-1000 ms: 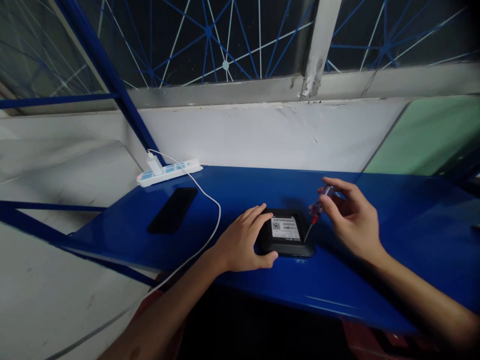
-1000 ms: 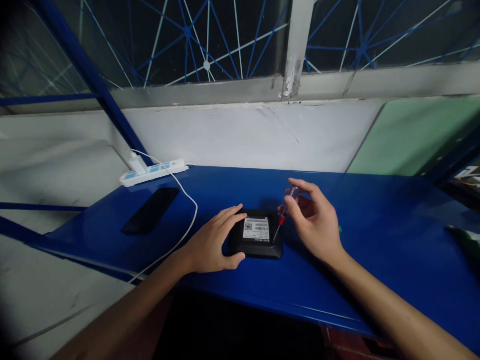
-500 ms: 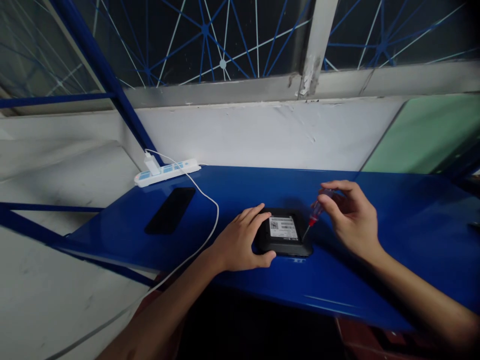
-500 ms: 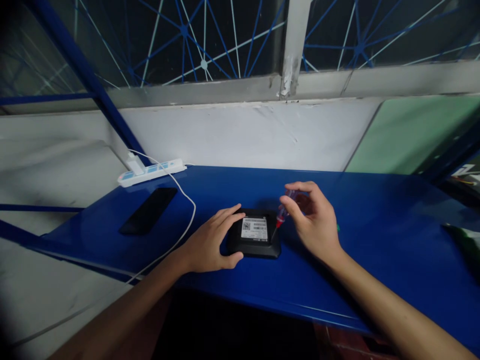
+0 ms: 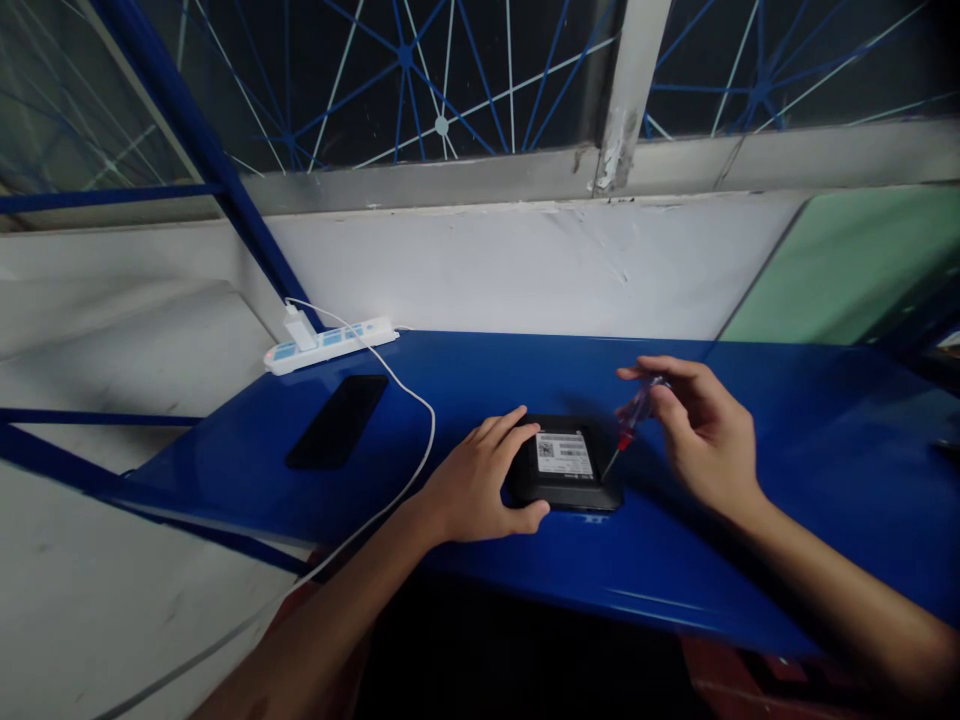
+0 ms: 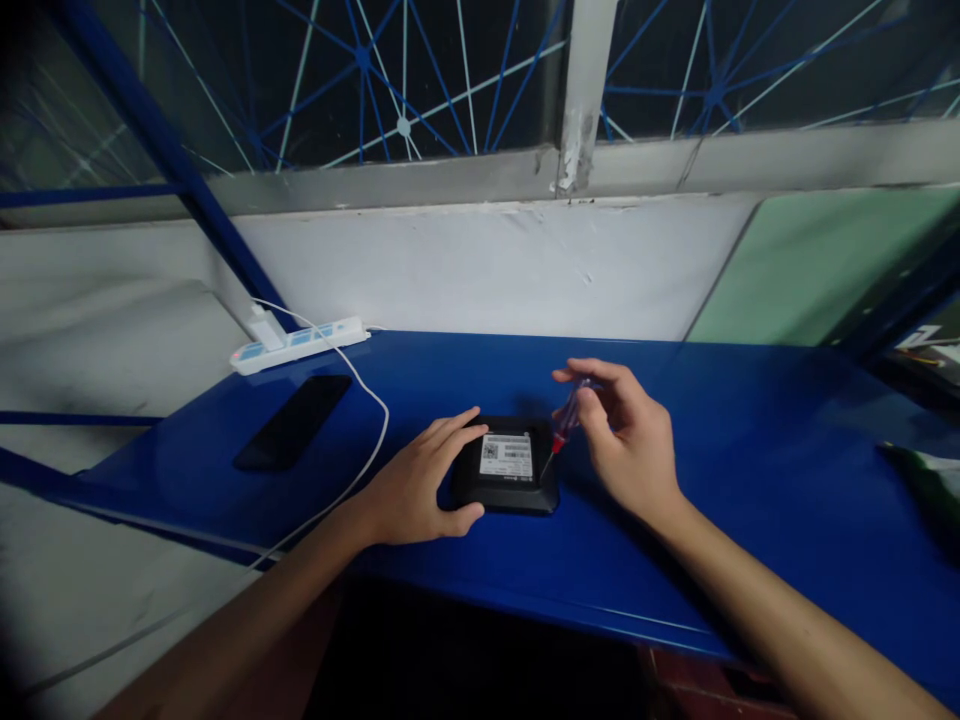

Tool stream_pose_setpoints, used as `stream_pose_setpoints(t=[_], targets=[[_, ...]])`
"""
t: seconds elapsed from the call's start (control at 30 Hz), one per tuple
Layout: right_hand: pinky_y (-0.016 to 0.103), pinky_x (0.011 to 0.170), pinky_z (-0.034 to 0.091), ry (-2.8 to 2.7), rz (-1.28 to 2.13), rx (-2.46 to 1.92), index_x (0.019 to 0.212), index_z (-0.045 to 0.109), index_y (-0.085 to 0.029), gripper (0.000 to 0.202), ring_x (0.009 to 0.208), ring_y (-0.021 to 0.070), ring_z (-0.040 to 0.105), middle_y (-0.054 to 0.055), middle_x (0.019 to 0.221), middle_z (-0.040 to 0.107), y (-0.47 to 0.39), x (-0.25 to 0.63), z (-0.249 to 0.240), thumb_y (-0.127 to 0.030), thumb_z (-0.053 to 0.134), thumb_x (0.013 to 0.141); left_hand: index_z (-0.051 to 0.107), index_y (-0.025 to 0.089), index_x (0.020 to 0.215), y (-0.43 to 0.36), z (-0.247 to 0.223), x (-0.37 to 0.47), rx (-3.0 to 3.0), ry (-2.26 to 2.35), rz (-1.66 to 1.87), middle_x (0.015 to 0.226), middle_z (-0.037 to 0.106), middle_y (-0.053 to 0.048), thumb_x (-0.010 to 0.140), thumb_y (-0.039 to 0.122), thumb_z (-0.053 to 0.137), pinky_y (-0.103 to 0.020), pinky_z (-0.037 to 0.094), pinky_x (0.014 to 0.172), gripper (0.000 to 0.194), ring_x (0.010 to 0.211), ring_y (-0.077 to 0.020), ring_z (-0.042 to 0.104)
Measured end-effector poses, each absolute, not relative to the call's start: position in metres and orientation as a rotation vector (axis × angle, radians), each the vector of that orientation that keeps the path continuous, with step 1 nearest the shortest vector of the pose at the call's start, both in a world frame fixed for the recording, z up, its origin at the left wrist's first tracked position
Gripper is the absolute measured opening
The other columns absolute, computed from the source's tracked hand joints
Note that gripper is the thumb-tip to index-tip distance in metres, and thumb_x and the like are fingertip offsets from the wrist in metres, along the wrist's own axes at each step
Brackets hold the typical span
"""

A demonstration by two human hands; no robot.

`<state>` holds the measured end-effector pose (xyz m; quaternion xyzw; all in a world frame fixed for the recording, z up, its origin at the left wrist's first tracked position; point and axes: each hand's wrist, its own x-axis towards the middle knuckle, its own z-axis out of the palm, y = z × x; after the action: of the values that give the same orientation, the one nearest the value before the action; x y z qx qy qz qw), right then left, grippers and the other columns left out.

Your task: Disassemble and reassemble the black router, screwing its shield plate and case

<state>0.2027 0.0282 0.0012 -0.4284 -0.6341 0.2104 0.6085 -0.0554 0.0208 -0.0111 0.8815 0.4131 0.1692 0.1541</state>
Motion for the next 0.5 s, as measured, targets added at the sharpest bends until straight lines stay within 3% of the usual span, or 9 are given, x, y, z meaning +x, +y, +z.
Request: stream_pose_setpoints(t=[0.13,0.33,0.5], targets=[[0.032,0.068,0.06,-1.466,0.544,-0.961,0.116,0.064,-0.027,0.022,0.074,0.0144,0.073,0.004,0.111,0.07,0.0289,0.2042,-0.0002,-0.034,0.05,0.1,0.04,0.016,0.145,0.0203,-0.01,-0.0554,2.536,1.195,0.452,0.161,0.031,-0.017,0.075,0.048,0.07,-0.056,0.036,0.115,0.082,0.144,-0.0379,0.035],[0.027,0.061,0.056,-1.487,0.421,-0.909,0.107,0.066,-0.027,0.015,0.067,0.0101,0.067,-0.001,0.093,0.06,0.0332,0.2021,-0.0007,-0.03,0.065,0.093,0.041,0.015,0.145,0.0207,-0.0112,-0.0554,2.543,1.2,0.458,0.161,0.031,-0.018,0.075,0.048,0.071,-0.054,0.035,0.116,0.083,0.144,-0.0368,0.035],[0.03,0.064,0.059,-1.462,0.452,-0.99,0.116,0.064,-0.027,0.022,0.07,0.0133,0.07,0.002,0.099,0.069,0.0308,0.2019,0.001,-0.032,0.062,0.095,0.041,0.015,0.145,0.0205,-0.011,-0.0554,2.551,1.186,0.469,0.161,0.031,-0.018,0.075,0.047,0.071,-0.054,0.035,0.117,0.083,0.144,-0.0357,0.036]])
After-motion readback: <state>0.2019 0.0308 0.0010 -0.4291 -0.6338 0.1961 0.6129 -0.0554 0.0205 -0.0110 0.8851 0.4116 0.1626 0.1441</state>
